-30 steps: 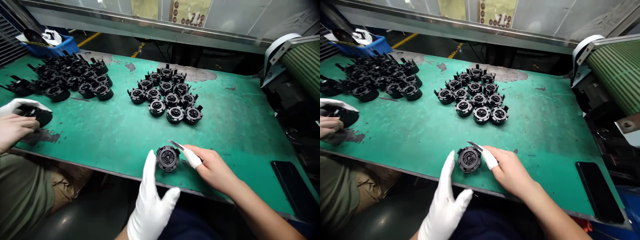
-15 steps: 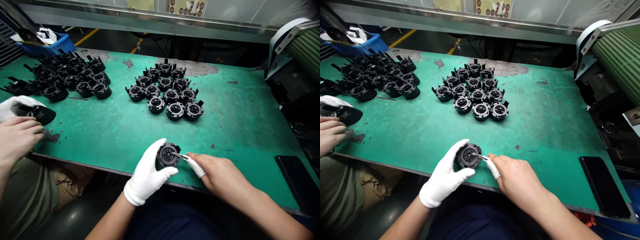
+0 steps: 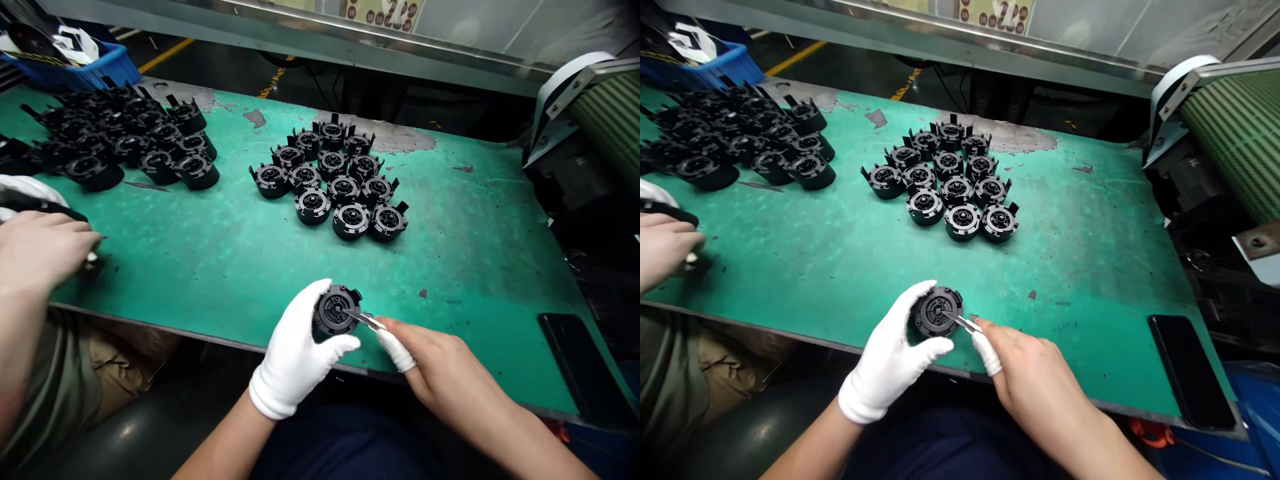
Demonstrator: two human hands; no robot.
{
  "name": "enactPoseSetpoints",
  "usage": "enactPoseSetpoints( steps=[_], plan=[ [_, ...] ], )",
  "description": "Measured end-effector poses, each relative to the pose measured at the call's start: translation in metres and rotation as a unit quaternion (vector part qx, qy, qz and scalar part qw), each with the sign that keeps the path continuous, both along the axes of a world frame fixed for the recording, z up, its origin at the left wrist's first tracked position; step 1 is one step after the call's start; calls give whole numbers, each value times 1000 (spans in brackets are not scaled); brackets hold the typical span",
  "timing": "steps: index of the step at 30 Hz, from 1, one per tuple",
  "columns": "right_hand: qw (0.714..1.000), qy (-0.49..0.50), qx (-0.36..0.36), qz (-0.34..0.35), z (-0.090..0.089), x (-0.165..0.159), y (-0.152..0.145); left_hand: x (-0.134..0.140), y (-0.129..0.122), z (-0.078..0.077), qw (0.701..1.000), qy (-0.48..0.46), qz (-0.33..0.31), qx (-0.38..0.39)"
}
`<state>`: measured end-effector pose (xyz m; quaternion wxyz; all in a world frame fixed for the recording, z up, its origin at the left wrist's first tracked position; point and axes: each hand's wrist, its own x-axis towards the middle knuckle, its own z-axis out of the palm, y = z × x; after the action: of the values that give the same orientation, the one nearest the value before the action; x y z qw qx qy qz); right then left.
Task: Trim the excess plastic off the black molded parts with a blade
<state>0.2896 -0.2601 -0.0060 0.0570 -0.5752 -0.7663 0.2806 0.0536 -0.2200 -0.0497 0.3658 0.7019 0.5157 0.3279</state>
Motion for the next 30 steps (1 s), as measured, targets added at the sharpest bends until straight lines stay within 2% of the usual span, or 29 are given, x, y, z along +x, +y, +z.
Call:
enactPoseSetpoints(
  steps=[3,5,9,13,15,17,20,22,25,27,30],
  plan=[
    [999,-38,-3,1,-3,-5,-4,6,-4,0,1000,-7,26,7],
    [999,-27,-24,3,-3,-10,-4,10,-8,0,999,-10,45,9],
    [994,64,-93,12,9,-13,7,15,-14,-1,996,-5,84,11],
    [974,150,-168,6,22,-10,18,20,-16,-2,993,-12,111,25],
    [961,209,-181,-28,19,-16,18,22,-20,-2,991,-18,128,44],
    [942,274,-169,-92,11,-27,16,23,-28,-1,988,-6,140,63],
    [922,325,-136,-163,-3,-44,22,22,-50,3,987,54,135,71],
    [930,309,-105,-169,-6,-45,37,21,-67,8,986,107,106,66],
    [963,235,-61,-118,4,-27,60,19,-82,15,987,136,58,65],
    [982,175,-47,-58,15,-10,66,17,-79,16,987,115,76,84],
    [996,78,-36,24,24,8,58,15,-54,12,985,76,104,116]
  ],
)
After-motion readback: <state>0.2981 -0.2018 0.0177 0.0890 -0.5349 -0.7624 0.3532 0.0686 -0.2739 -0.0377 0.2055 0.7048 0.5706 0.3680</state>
